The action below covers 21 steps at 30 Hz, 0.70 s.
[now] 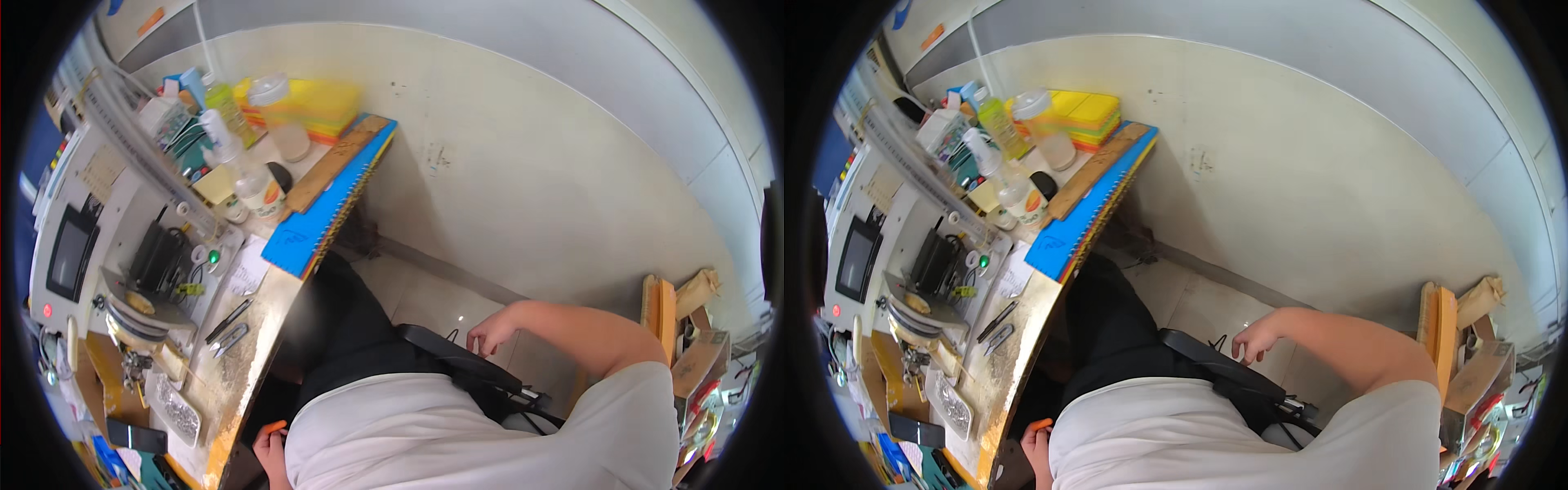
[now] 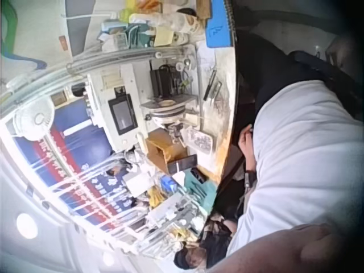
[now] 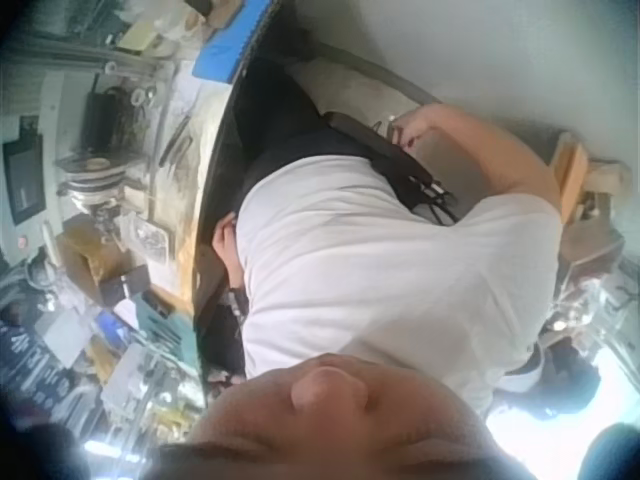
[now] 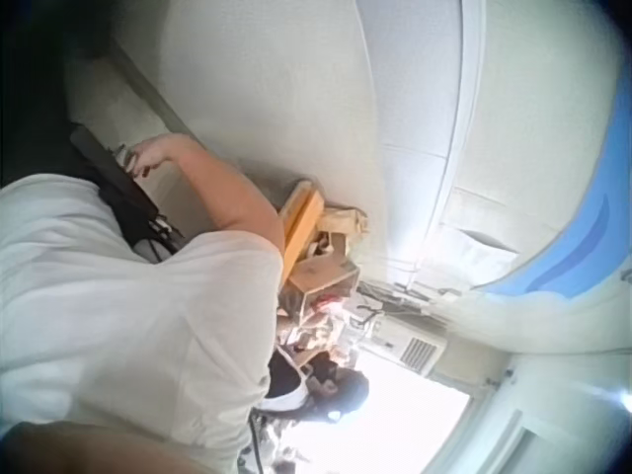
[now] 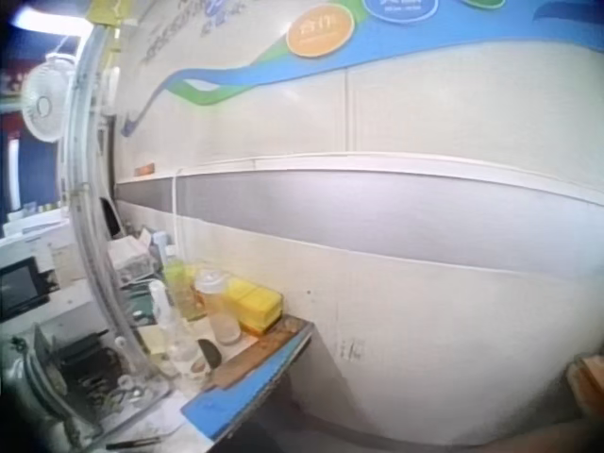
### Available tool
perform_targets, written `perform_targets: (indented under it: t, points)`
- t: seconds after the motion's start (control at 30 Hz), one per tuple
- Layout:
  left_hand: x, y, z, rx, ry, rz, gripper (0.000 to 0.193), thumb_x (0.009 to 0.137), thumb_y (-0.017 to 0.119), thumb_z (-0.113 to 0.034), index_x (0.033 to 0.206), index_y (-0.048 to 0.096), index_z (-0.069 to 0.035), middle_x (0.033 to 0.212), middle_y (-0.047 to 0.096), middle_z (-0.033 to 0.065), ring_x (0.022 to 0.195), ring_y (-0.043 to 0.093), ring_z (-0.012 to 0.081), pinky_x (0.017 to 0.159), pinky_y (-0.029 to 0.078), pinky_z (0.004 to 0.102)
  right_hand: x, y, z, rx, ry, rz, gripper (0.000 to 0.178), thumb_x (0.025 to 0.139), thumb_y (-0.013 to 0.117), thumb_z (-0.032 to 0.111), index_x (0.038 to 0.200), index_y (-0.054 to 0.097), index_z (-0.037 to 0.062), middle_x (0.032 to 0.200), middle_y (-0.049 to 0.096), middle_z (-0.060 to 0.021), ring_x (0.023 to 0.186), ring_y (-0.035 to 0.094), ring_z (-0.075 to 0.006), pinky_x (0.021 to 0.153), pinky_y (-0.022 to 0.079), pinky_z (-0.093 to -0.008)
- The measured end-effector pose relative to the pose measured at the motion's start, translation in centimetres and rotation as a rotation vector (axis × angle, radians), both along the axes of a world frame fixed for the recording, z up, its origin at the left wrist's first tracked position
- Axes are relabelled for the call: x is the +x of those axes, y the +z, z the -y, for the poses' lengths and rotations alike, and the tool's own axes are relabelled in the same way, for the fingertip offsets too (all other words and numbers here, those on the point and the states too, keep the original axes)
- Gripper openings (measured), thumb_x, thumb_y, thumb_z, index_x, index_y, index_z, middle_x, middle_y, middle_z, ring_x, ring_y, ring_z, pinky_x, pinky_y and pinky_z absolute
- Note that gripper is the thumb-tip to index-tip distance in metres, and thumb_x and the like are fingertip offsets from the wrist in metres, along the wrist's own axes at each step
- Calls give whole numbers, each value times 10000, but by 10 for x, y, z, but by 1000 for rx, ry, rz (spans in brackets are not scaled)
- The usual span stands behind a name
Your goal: Assembling electronic components using a specialized machine and hand tools.
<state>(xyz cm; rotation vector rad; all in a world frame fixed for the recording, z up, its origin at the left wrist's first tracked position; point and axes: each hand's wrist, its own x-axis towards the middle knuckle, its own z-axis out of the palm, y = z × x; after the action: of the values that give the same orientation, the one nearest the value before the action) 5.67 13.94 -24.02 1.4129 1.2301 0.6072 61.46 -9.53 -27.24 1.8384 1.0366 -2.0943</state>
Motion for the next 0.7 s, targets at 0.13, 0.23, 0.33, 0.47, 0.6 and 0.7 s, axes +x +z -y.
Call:
perform_targets:
  t: [0.13, 0.23, 0.33, 0.47, 0.6, 0.7]
  points:
    - [9, 0, -8, 14, -41, -66, 238, 999, 534, 7, 1061, 763, 23, 840, 686, 0, 714, 558, 41, 664, 428, 212, 1, 13, 18, -311, -194, -487, 591, 920, 743, 196, 1472, 545, 121, 1345, 723, -47, 1109, 727, -210, 888, 532, -350]
    - [14, 4, -14, -11, -98, -114, 245, 1011, 525, -1, 1100, 752, 27, 880, 698, 22, 787, 606, 70, 729, 475, 227, -5, 13, 36, -329, -240, -670, 526, 938, 730, 138, 1437, 563, 125, 1302, 742, -35, 1090, 728, -160, 900, 530, -319]
    - [20, 11, -13, -27, -116, -169, 253, 1018, 518, -7, 1123, 744, 35, 928, 720, 50, 847, 647, 98, 787, 511, 244, -17, 13, 44, -166, -224, -709, 494, 948, 743, 164, 1412, 576, 136, 1265, 754, -43, 1084, 721, -133, 898, 531, -310]
    - [29, 3, -22, -64, -122, -102, 251, 993, 519, 4, 1088, 748, 48, 929, 738, 67, 840, 665, 114, 796, 524, 255, -18, -11, 55, -29, -206, -698, 527, 948, 766, 205, 1428, 560, 137, 1252, 760, -54, 1085, 712, -123, 880, 536, -324]
    - [36, 4, -24, -48, -104, -111, 251, 978, 519, 8, 1064, 751, 52, 900, 733, 63, 816, 661, 114, 792, 523, 257, -1, 16, 33, 8, -163, -501, 448, 977, 731, 378, 1315, 648, 96, 1189, 778, -68, 987, 735, -177, 879, 542, -366]
    - [40, 0, -31, -19, -156, -139, 249, 975, 522, 2, 1057, 752, 50, 896, 727, 57, 805, 642, 103, 774, 507, 245, -8, 61, 9, -33, -119, -353, 653, 970, 635, 642, 1179, 734, 31, 1112, 789, -91, 913, 754, -252, 881, 556, -458]
